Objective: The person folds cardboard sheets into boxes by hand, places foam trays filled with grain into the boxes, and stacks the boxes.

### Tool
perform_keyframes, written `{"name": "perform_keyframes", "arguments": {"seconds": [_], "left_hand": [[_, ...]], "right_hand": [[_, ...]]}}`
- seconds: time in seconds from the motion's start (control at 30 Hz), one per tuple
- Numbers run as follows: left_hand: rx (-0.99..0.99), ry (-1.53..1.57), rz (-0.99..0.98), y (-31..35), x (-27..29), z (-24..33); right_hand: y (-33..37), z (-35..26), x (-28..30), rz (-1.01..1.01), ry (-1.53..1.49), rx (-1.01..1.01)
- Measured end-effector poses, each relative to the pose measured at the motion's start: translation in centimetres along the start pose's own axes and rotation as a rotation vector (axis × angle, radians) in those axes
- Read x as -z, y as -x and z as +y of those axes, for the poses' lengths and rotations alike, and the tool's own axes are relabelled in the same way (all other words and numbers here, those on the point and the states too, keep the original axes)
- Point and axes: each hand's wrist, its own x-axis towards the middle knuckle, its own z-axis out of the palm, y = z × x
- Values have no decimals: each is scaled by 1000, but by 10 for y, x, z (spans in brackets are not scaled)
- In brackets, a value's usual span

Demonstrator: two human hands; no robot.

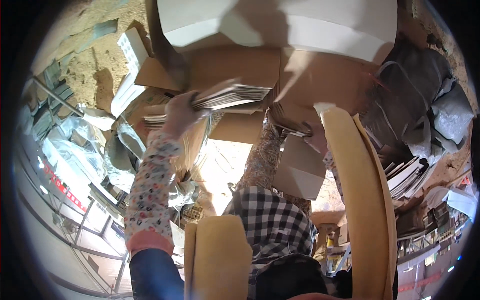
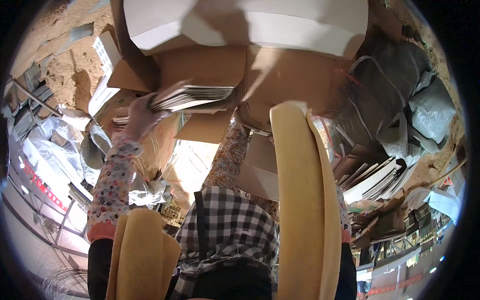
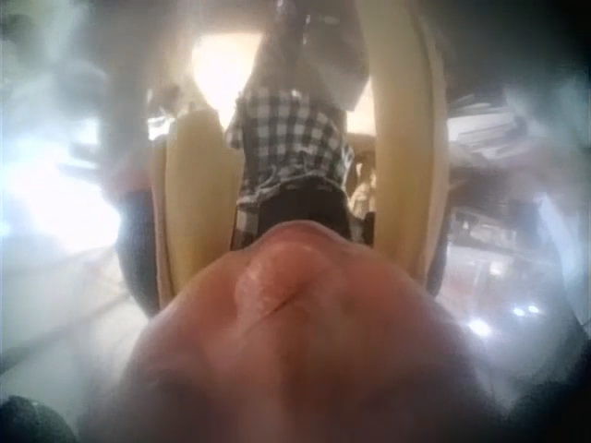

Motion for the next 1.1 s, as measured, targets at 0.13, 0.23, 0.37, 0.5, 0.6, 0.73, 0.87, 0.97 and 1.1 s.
{"name": "perform_keyframes", "arguments": {"seconds": [0.13,0.23,0.37,0.5,0.6,0.73,0.87,0.97,1.1], "left_hand": [[96,174,65,16,30,-27],[141,126,-20,-4,29,-10],[347,444,-35,9,25,-11],[294,425,129,59,0,-27],[371,846,161,67,19,-24],[314,453,34,38,38,-28],[-122,-348,-358,19,-26,75],[-159,-623,-472,-11,-130,22],[-63,-223,-379,-13,-36,55]], "right_hand": [[37,-1,20,52,-392,-51],[60,4,19,104,-538,-56],[80,14,6,192,-632,-49],[100,5,-8,303,-596,-9],[136,20,-12,450,-890,-109],[241,31,2,579,-637,102],[279,-99,41,670,36,111],[264,-172,37,645,274,226],[265,-198,57,830,184,185]]}}
